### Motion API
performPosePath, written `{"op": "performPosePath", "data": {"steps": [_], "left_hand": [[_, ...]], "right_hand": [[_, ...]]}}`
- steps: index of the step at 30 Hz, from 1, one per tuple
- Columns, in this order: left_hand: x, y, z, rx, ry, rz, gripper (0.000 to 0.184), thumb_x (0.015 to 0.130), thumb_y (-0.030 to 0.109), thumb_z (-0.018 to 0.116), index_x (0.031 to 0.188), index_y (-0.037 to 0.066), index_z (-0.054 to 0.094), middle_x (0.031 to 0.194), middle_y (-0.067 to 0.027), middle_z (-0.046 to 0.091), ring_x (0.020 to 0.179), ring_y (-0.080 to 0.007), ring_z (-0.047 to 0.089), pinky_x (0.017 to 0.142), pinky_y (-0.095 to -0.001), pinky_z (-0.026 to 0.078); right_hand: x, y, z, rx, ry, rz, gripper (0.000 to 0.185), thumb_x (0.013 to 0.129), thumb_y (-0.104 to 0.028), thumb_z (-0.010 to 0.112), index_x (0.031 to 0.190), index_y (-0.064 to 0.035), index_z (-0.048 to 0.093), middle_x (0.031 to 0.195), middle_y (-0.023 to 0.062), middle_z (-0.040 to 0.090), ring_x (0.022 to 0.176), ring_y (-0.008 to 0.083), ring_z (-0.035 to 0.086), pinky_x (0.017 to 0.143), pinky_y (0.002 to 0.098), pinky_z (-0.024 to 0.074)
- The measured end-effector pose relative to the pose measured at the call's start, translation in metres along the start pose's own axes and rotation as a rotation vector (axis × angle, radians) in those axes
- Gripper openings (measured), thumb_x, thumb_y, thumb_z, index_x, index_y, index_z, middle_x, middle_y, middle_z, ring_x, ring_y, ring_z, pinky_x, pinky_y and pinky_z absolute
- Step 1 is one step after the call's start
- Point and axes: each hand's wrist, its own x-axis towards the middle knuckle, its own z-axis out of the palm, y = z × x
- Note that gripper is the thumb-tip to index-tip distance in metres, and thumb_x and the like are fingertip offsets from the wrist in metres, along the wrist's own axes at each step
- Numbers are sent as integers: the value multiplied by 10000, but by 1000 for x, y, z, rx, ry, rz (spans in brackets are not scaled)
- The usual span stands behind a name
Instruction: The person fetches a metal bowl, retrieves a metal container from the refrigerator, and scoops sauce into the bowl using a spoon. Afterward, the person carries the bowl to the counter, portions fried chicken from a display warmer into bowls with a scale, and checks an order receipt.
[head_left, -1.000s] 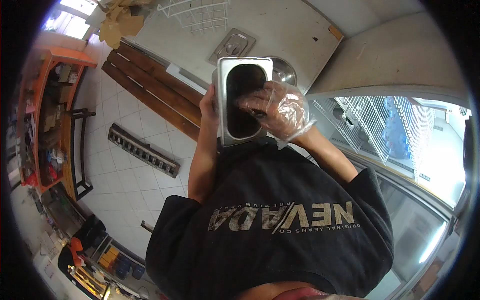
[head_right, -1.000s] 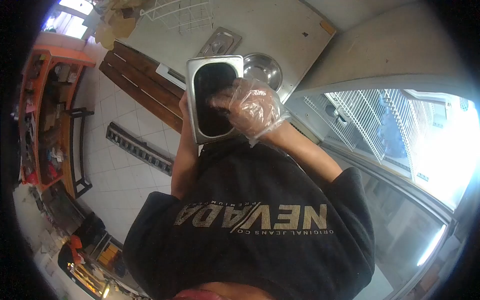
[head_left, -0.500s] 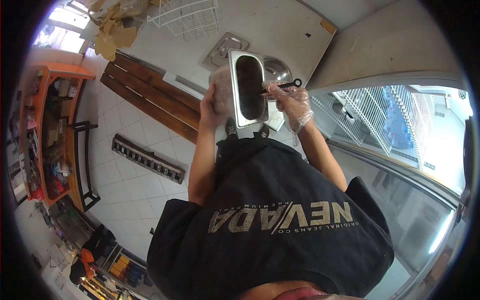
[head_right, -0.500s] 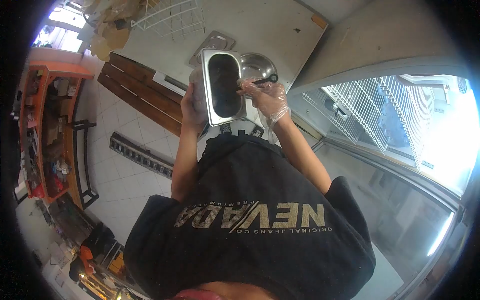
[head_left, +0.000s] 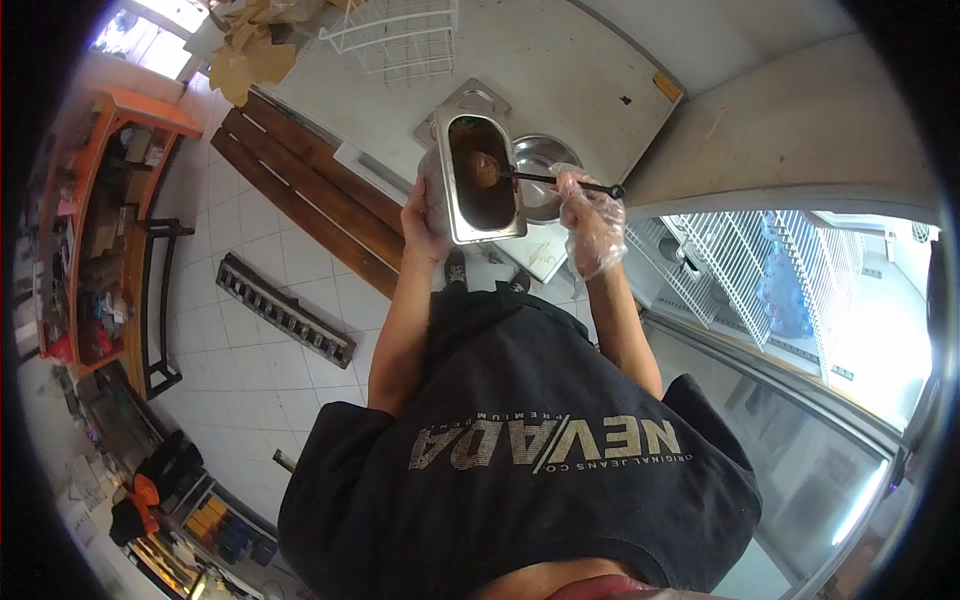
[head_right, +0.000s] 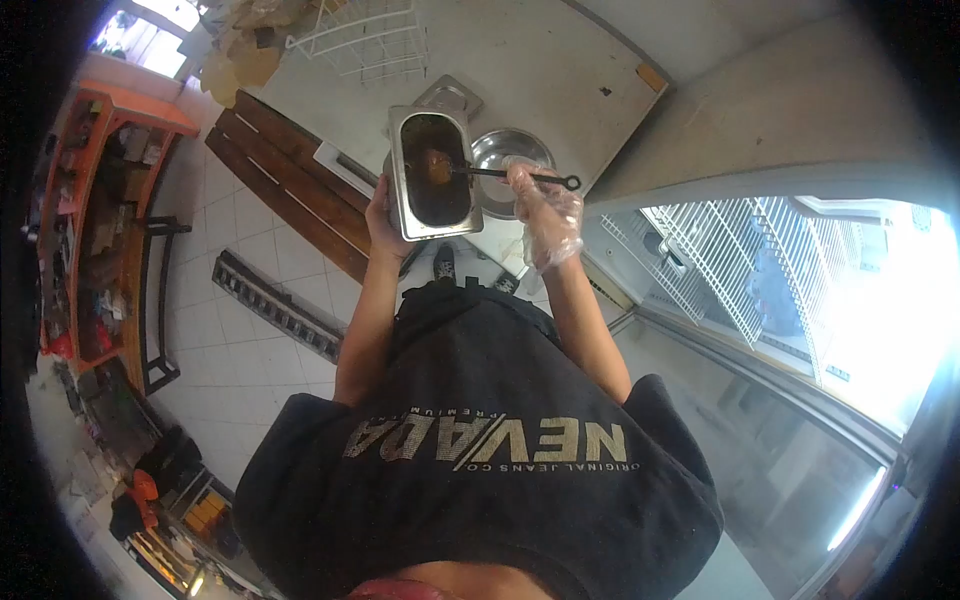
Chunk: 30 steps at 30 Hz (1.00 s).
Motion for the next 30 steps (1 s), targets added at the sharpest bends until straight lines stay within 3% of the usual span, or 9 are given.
{"op": "performPosePath", "data": {"steps": [5, 6, 9, 10, 13, 19, 23, 27, 30], "left_hand": [[-4, 1, 9, 124, -9, 21, 459, 1006, 374, 400, 1249, 12, 542, 1160, -157, 633, 1015, -283, 644, 898, -433, 534], [-9, 2, 21, 103, 17, 3, 430, 1018, 338, 381, 1233, 5, 549, 1123, -149, 642, 970, -260, 656, 870, -408, 550], [-15, 3, 30, 131, -185, 63, 409, 1036, 290, 342, 1227, -7, 547, 1109, -136, 642, 943, -226, 656, 854, -369, 557], [-9, 5, 15, 106, -244, 67, 486, 991, 380, 433, 1293, 10, 527, 1190, -169, 631, 1034, -297, 645, 922, -439, 523], [-11, 2, 11, 266, -221, 152, 480, 990, 377, 439, 1289, 13, 531, 1178, -166, 637, 1031, -295, 647, 920, -436, 525], [-10, 7, 8, 78, -101, -42, 476, 986, 376, 446, 1275, 7, 534, 1166, -165, 639, 1037, -286, 641, 940, -428, 514], [-8, 10, 9, 127, -38, -40, 442, 984, 360, 461, 1252, 19, 549, 1144, -143, 650, 1018, -271, 648, 911, -415, 522], [-5, 13, -2, 193, -55, -16, 436, 977, 360, 484, 1229, 12, 560, 1110, -138, 662, 971, -255, 660, 862, -386, 539], [-6, 9, -6, 329, -5, 72, 443, 985, 369, 473, 1231, 11, 560, 1095, -120, 663, 954, -236, 658, 855, -371, 539]], "right_hand": [[-30, -22, 18, -645, -352, -624, 84, 833, 5, 670, 909, -7, 706, 871, 103, 731, 741, 168, 702, 645, 272, 564], [-37, -37, 20, -747, -432, -739, 213, 774, 74, 660, 958, -27, 697, 897, 97, 729, 817, 211, 719, 718, 305, 583], [-37, -33, 18, -717, -526, -905, 295, 729, 85, 688, 992, -50, 686, 915, 88, 728, 799, 221, 718, 693, 306, 582], [-35, -34, 17, -800, -537, -987, 340, 712, 78, 704, 1018, -69, 678, 934, 76, 726, 798, 220, 717, 672, 298, 582], [-33, -32, 10, -831, -442, -1079, 299, 736, 53, 711, 1004, -76, 681, 916, 64, 729, 784, 205, 718, 649, 293, 581], [-32, -34, 20, -717, -414, -809, 170, 820, 45, 657, 946, -58, 707, 902, 87, 725, 757, 226, 709, 647, 292, 562], [-36, -31, 30, -1010, -503, -941, 78, 845, -75, 662, 910, -75, 707, 871, 63, 720, 706, 223, 698, 595, 315, 554], [-43, -33, 35, -1077, -492, -620, 79, 864, -110, 665, 908, -69, 715, 869, 63, 722, 721, 195, 702, 620, 306, 553], [-37, -31, 31, -776, -404, -280, 136, 893, -137, 664, 904, -9, 708, 860, 83, 725, 746, 159, 697, 658, 297, 546]]}}
